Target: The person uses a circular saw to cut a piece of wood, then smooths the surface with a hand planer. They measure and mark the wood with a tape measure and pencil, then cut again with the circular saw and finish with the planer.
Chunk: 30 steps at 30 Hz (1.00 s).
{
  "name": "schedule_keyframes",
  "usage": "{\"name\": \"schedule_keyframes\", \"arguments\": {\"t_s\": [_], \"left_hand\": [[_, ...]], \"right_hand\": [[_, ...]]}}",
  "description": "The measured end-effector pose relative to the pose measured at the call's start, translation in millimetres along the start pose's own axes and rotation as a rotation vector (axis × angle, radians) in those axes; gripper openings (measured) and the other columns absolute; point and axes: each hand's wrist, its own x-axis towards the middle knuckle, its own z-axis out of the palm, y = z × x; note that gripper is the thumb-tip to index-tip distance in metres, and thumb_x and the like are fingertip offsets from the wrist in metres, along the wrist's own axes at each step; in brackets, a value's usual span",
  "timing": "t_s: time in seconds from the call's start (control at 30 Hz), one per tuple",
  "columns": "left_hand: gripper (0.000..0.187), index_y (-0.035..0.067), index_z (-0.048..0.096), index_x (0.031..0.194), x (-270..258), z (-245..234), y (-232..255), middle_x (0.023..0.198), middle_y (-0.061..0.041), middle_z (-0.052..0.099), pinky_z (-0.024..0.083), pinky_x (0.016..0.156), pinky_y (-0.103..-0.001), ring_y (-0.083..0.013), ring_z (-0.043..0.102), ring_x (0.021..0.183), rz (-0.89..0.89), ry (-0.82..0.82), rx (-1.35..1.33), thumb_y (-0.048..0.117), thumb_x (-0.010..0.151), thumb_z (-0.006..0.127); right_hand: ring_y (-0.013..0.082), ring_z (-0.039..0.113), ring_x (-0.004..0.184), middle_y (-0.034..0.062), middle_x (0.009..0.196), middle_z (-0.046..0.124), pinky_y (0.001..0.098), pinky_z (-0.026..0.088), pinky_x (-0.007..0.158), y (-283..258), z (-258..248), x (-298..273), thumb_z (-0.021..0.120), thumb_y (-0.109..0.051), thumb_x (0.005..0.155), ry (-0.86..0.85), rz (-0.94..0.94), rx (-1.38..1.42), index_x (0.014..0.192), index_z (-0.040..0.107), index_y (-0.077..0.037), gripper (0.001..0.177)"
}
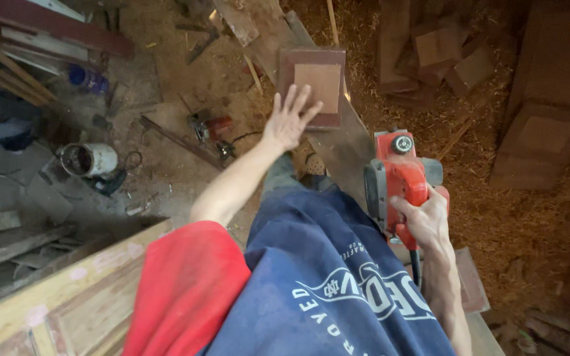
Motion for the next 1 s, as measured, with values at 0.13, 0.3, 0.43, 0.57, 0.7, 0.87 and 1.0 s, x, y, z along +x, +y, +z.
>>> {"name": "schedule_keyframes", "arguments": {"t_s": [0.13,0.3,0.43,0.57,0.7,0.87,1.0], "left_hand": [[0.095,0.030,0.019,0.162,10,1,14,0.167,-0.020,0.006,0.027,0.114,-0.070,-0.0563,0.018,0.147,-0.031,0.093,-0.115,0.007,0.083,0.067],[0.103,0.027,0.017,0.165,8,-23,4,0.167,-0.014,0.015,0.047,0.114,-0.060,-0.0500,0.050,0.136,-0.123,0.520,-0.344,0.001,0.077,0.064],[0.092,0.021,0.012,0.163,31,-64,-10,0.173,-0.017,0.017,0.062,0.063,-0.038,-0.0345,0.075,0.087,-0.421,0.423,-1.091,-0.008,0.085,0.051],[0.092,0.016,0.010,0.163,47,-89,-17,0.168,-0.022,0.018,0.061,0.059,-0.035,-0.0339,0.074,0.076,-0.483,0.507,-1.046,-0.006,0.085,0.053],[0.088,0.016,0.015,0.163,50,-96,-19,0.167,-0.020,0.023,0.066,0.062,-0.036,-0.0373,0.074,0.081,-0.555,0.486,-1.042,0.000,0.088,0.056],[0.090,0.015,0.014,0.162,37,-89,2,0.166,-0.021,0.022,0.064,0.072,-0.044,-0.0455,0.073,0.095,-0.634,0.513,-1.232,0.002,0.083,0.056],[0.115,0.006,0.003,0.161,11,-50,33,0.158,-0.032,0.019,0.057,0.090,-0.052,-0.0631,0.053,0.122,-0.532,0.882,-0.956,0.008,0.067,0.069]], "right_hand": [[0.0131,0.055,0.054,0.0037,0.066,0.061,0.0323,0.046,0.048,-5,9,-1,0.078,-0.009,0.081,0.003,0.039,0.009,0.100,0.068,0.000,0.023],[0.0139,0.056,0.052,0.0042,0.064,0.061,0.0333,0.046,0.047,-18,13,-8,0.076,-0.007,0.080,0.038,0.027,-0.018,0.101,0.069,-0.002,0.023],[0.0147,0.056,0.050,0.0057,0.065,0.061,0.0345,0.046,0.042,-28,23,-10,0.076,-0.006,0.081,0.060,0.072,0.042,0.095,0.068,0.004,0.019],[0.0110,0.059,0.053,0.0038,0.068,0.065,0.0283,0.049,0.046,-35,32,-9,0.076,-0.004,0.078,0.082,-0.115,-0.037,0.098,0.070,0.001,0.021],[0.0149,0.056,0.052,0.0058,0.067,0.062,0.0329,0.048,0.046,-42,44,-11,0.076,-0.002,0.081,0.070,-0.024,0.020,0.096,0.067,0.004,0.018],[0.0142,0.056,0.054,0.0059,0.070,0.061,0.0331,0.049,0.048,-57,52,-26,0.075,0.000,0.083,0.069,-0.050,0.122,0.097,0.064,0.002,0.018],[0.0120,0.060,0.059,0.0043,0.076,0.064,0.0305,0.051,0.052,-74,50,-44,0.072,0.002,0.081,0.080,-0.106,0.187,0.104,0.066,-0.001,0.023]]}}
